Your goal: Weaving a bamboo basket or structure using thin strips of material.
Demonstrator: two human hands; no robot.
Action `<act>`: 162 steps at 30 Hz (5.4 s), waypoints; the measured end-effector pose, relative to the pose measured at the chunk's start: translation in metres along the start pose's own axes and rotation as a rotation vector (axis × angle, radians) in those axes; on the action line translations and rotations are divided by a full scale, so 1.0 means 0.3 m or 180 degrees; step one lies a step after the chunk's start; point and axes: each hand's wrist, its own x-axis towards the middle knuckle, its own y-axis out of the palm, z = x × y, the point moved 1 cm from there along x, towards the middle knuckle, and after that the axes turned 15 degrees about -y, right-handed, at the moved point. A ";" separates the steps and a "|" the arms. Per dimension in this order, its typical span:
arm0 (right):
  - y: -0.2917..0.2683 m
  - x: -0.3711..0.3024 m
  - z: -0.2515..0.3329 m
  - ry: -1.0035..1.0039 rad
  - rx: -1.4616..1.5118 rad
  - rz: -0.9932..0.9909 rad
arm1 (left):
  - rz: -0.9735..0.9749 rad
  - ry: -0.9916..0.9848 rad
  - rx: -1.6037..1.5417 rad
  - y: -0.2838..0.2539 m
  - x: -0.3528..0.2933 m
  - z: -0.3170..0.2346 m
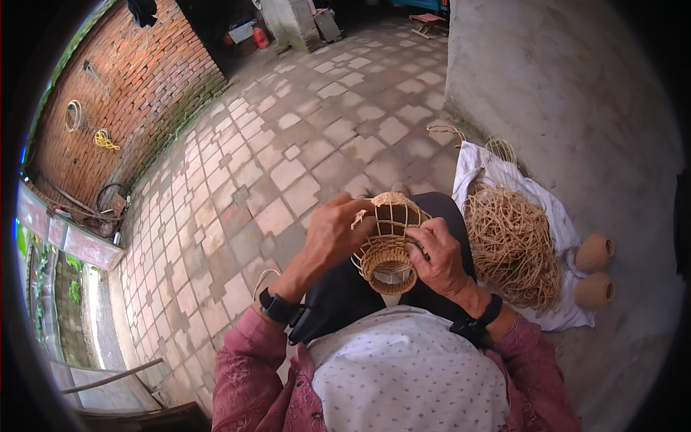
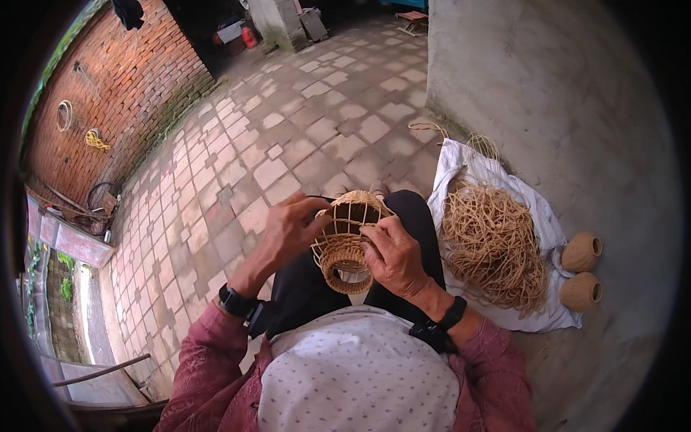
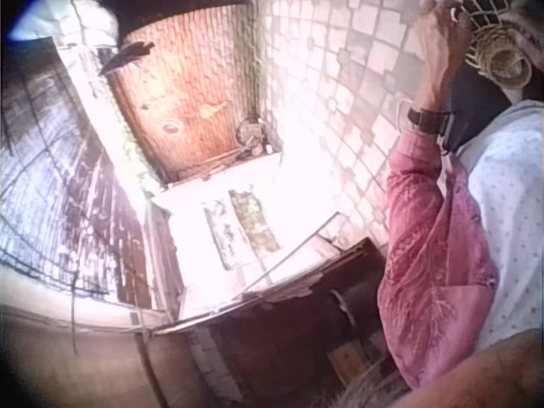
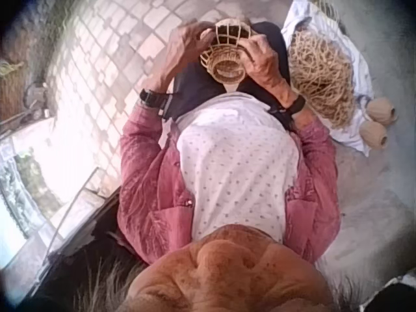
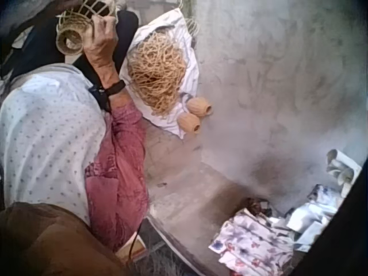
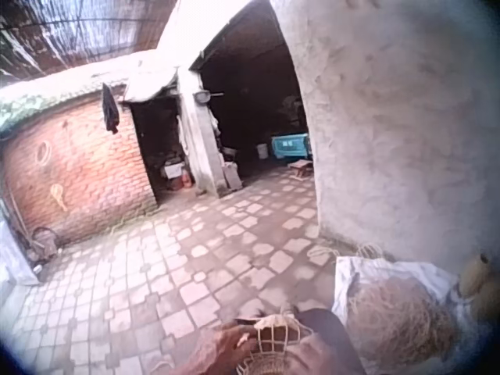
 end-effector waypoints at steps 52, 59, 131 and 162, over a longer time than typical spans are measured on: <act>-0.035 0.068 -0.071 0.0988 0.1121 0.0174 | 0.0018 -0.1487 -0.0128 0.067 -0.146 0.225; -0.040 -0.011 -0.256 0.0359 0.0412 0.0649 | -0.0220 -0.0027 0.0080 0.051 -0.060 0.125; -0.042 -0.014 -0.042 -0.0014 0.0551 0.0489 | -0.0792 -0.0826 0.0967 -0.034 -0.066 0.332; -0.042 -0.037 -0.045 0.0165 0.0859 0.0456 | -0.0759 -0.0559 0.1398 -0.142 -0.152 0.707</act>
